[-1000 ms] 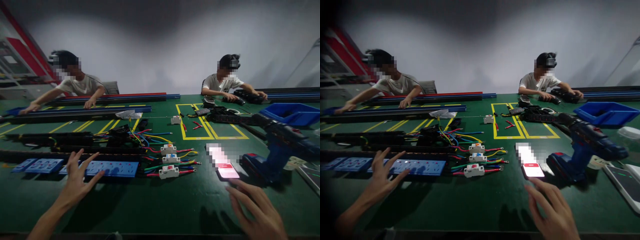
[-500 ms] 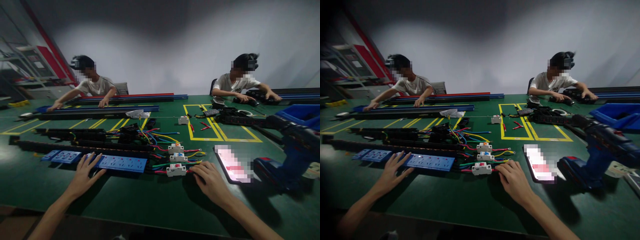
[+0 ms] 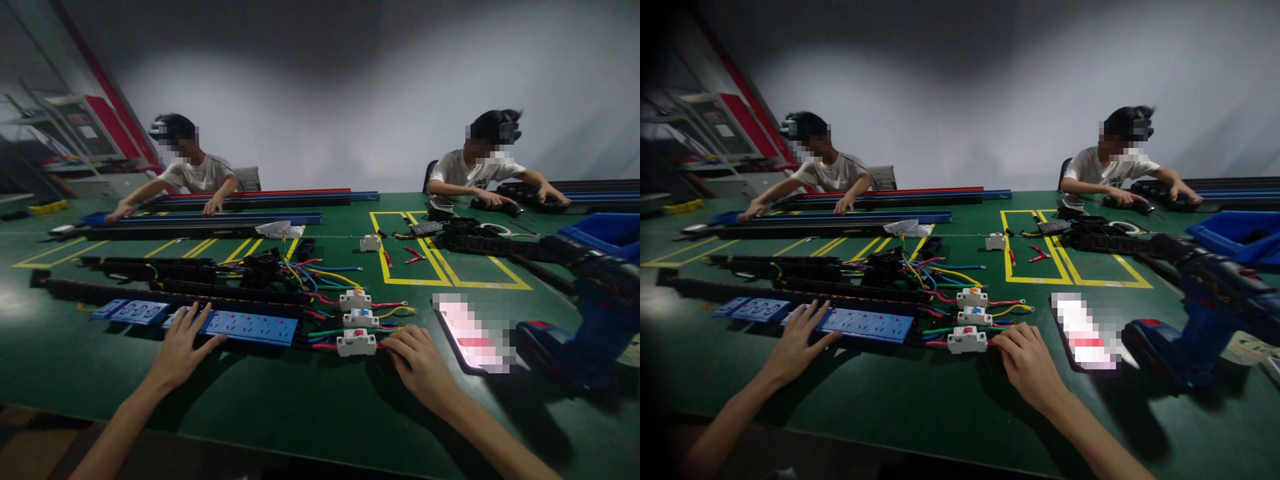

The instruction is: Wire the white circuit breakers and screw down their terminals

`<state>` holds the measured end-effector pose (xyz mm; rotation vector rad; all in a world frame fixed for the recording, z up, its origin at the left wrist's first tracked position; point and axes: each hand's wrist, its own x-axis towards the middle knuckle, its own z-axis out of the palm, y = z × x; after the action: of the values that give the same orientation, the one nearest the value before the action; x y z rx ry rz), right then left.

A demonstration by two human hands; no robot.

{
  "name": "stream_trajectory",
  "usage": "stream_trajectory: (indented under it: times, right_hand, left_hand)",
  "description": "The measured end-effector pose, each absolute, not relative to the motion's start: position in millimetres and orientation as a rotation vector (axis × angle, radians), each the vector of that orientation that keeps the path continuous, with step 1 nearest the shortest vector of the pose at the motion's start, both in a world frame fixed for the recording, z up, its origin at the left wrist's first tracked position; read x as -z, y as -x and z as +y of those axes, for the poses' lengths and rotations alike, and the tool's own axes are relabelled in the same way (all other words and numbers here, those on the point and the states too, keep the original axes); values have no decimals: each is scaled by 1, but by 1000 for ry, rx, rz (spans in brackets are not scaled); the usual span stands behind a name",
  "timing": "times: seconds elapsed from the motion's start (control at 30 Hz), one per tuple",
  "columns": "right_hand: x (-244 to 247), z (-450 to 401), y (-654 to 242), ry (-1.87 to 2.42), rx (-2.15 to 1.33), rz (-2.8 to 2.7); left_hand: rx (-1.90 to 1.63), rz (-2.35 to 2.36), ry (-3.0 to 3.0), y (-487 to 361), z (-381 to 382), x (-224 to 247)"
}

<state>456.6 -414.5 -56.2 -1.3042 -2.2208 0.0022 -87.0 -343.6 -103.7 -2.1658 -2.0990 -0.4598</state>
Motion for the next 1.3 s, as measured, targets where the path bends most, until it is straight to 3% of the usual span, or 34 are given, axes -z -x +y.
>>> stream_trajectory:
  times: [0.4,0.5,0.63,0.8,1.3]
  right_hand:
    - [59,-416,-456,1285,-33,-2202]
    - [59,-417,-456,1297,-41,-2211]
    - [59,-417,-455,1307,-48,-2208]
    - [59,-415,-454,1289,-48,-2203]
    - [64,-413,-455,1260,-72,-2234]
  left_hand:
    - [482,-2248,2016,58,-360,80]
    - [740,-2092,1890,20,-382,60]
    - [1223,-1682,2188,-69,-415,40]
    - [965,-1596,2930,-171,-423,44]
    - [1143,-1588,2820,-198,-407,64]
